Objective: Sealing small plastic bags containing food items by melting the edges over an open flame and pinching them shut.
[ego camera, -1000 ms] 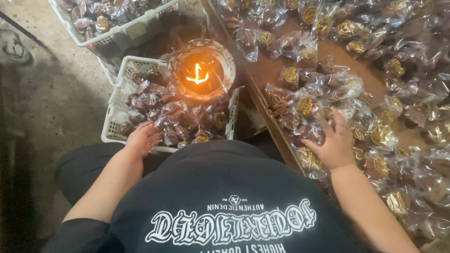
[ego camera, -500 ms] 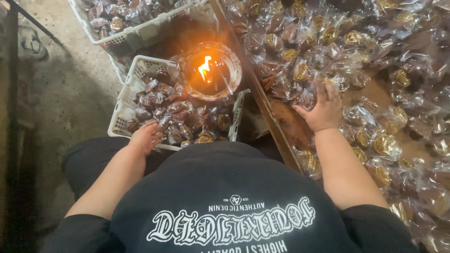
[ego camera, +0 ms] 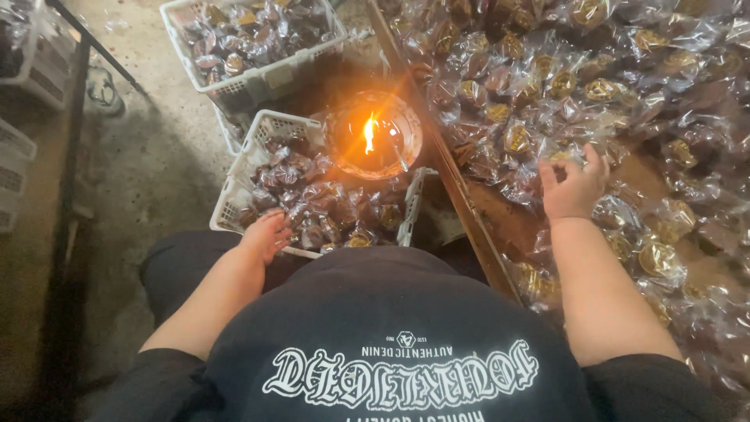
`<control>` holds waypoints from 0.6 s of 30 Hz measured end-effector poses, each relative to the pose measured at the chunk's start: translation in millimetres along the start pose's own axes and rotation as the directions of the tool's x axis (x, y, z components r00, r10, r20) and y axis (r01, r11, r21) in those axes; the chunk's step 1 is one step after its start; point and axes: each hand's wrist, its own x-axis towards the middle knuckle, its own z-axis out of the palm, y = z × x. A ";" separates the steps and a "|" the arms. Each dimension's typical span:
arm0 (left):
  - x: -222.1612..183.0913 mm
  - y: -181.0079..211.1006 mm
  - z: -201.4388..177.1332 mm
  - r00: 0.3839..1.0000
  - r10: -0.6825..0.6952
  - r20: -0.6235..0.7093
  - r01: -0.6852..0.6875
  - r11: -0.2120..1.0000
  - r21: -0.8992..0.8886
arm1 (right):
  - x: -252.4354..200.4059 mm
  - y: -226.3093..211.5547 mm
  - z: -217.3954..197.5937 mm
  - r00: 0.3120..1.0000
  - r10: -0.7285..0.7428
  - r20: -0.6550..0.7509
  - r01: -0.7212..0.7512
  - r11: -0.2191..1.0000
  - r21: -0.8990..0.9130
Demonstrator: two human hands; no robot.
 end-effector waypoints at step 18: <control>-272.8 134.8 208.6 0.820 0.067 0.568 -0.106 0.994 0.035 | 24.7 -295.1 -87.1 0.790 -0.415 0.451 -0.474 0.053 0.879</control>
